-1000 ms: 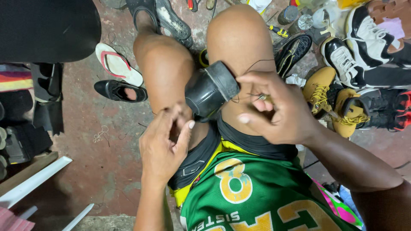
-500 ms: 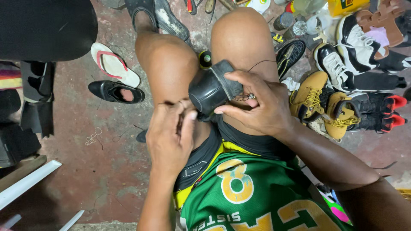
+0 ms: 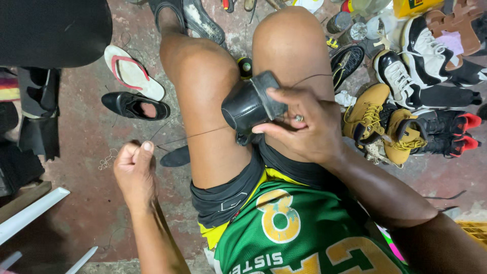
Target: The person stitches the heel of a black leather shoe by hand using a needle and thread while sitting on the floor.
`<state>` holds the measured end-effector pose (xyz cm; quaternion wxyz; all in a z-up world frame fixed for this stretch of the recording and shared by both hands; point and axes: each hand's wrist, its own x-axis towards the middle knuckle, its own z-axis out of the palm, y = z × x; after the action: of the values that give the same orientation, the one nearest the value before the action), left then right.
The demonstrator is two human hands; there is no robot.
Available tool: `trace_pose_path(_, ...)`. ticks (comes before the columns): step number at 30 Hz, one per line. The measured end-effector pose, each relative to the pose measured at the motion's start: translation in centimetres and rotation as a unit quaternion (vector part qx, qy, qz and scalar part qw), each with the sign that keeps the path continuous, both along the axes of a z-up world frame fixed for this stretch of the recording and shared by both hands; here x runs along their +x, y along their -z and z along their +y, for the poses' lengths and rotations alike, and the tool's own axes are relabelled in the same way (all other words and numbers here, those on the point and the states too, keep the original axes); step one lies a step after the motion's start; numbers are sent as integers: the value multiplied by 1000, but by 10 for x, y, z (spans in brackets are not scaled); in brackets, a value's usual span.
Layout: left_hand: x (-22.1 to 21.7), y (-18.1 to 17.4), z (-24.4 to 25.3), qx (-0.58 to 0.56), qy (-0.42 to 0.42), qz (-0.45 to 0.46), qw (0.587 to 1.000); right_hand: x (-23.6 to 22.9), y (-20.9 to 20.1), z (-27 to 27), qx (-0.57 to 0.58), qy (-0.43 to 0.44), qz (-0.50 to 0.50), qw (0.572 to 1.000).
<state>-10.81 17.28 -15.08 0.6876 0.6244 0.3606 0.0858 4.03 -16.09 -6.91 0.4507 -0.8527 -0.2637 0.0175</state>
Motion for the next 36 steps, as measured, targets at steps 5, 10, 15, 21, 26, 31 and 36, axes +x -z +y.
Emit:
trace_pose_path(5, 25, -49, -17, 362, 67, 62, 928, 6, -14, -9, -56, 2, 48, 997)
trace_pose_path(10, 55, -116, -102, 481, 162, -83, 858, 7, -19, -12, -34, 4, 72, 997)
trace_pose_path(15, 93, -112, -147, 371, 316, -141, 862, 13, -21, -19, 16, -3, 142, 990)
trace_pose_path(21, 112, -113, -155, 267, 345, -112, 893, 15, -33, -30, 103, -3, 221, 970)
trace_pose_path(26, 120, -96, -157, 164, 306, -157, 925, 26, -66, -29, -110, -13, 251, 962)
trace_pose_path(31, 118, -79, -160, 138, 278, -122, 943, 36, -84, -41, -351, -67, 248, 900)
trace_pose_path(36, 113, -71, -160, 87, 251, -169, 949, 36, -72, -63, -346, -93, 147, 922)
